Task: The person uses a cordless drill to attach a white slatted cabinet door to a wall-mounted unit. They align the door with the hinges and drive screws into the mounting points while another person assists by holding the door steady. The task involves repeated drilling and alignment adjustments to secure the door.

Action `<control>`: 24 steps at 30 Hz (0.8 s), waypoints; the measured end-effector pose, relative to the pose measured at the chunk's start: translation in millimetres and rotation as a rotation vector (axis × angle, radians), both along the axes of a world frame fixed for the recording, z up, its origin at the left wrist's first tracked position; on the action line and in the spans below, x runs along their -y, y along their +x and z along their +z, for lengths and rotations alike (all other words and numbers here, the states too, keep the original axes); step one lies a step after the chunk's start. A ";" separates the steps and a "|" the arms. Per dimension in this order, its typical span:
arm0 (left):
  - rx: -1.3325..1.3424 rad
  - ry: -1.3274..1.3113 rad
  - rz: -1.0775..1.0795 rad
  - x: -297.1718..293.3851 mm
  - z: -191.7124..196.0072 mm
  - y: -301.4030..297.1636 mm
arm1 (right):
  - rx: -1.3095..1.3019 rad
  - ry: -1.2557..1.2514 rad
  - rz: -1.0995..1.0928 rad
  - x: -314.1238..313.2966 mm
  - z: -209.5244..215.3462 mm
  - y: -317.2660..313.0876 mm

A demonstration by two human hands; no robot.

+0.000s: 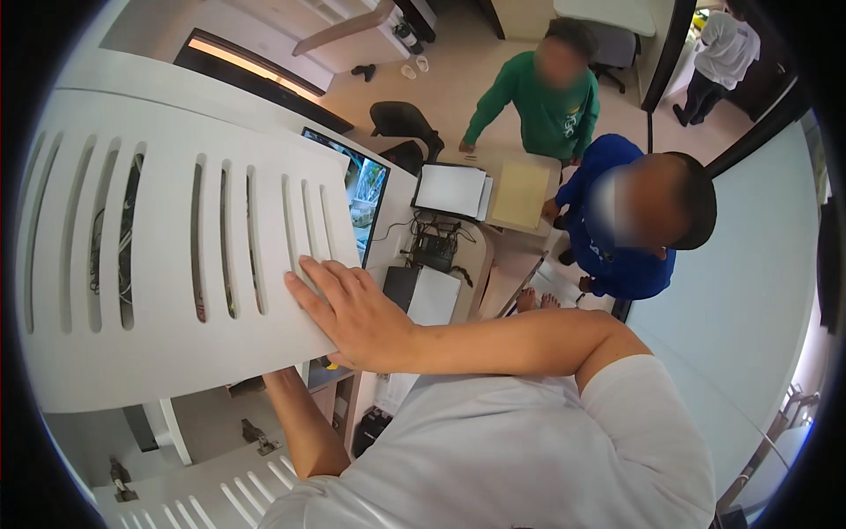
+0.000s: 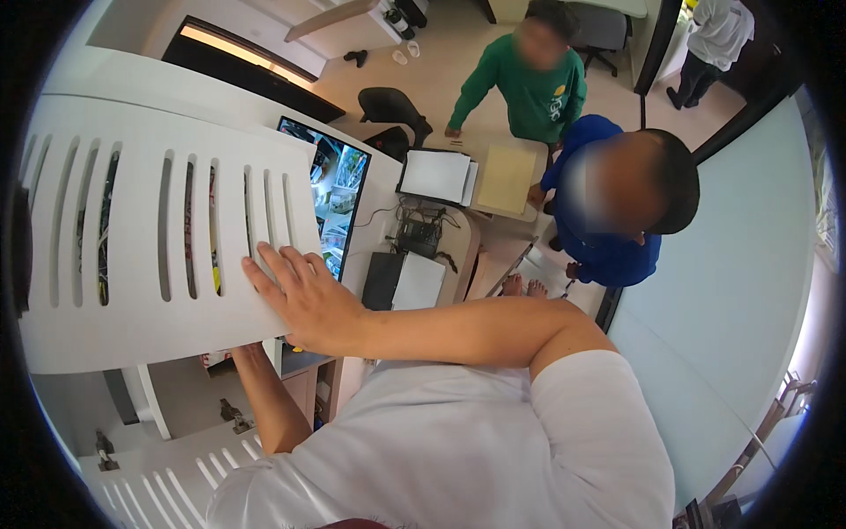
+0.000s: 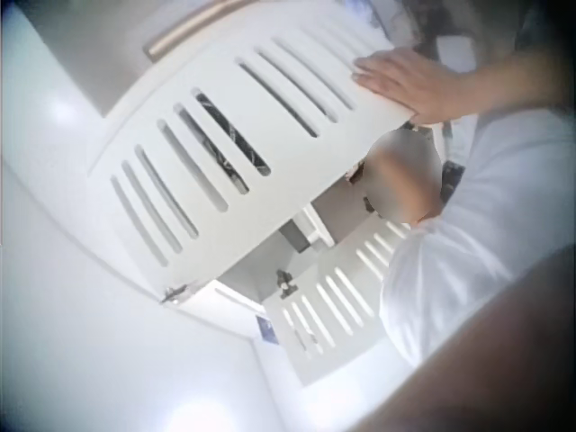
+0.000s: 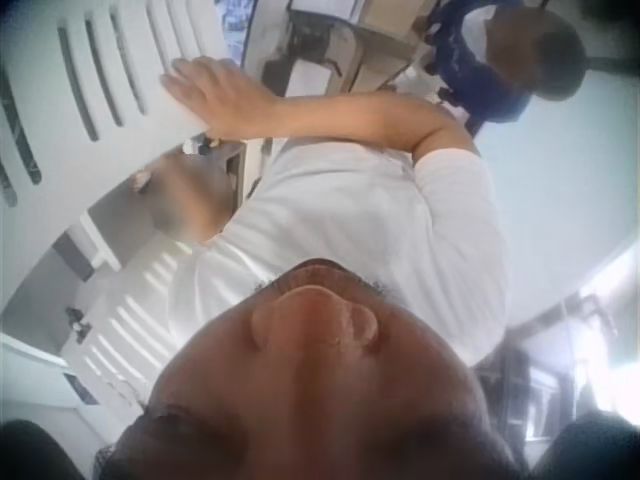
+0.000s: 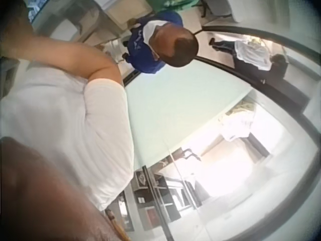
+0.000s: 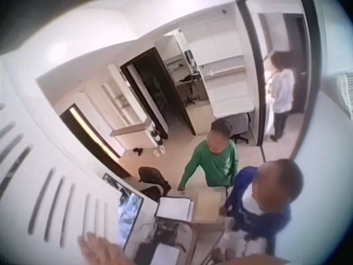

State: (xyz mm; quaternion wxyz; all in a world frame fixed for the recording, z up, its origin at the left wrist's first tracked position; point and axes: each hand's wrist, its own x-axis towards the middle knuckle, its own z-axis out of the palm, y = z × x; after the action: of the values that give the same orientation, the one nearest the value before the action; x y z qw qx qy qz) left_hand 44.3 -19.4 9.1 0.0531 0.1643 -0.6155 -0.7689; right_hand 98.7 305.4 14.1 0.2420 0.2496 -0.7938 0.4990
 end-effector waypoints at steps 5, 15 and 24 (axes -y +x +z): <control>0.029 -0.050 0.035 9.6 -2.0 12.5 | 0.043 -0.026 0.070 -13.0 1.3 -0.5; 0.015 -0.063 0.046 7.4 -5.4 18.8 | 0.054 0.002 0.077 -11.0 5.7 -3.5; -0.128 -0.076 0.129 -23.4 -1.9 49.2 | 0.002 0.060 0.071 8.8 12.8 2.7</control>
State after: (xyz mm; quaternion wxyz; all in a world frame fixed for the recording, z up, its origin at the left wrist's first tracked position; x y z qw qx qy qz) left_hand 93.5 3.9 7.1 0.1481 0.1519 -0.6278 -0.7489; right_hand 101.4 296.6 26.9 0.2158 0.2842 -0.7994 0.4834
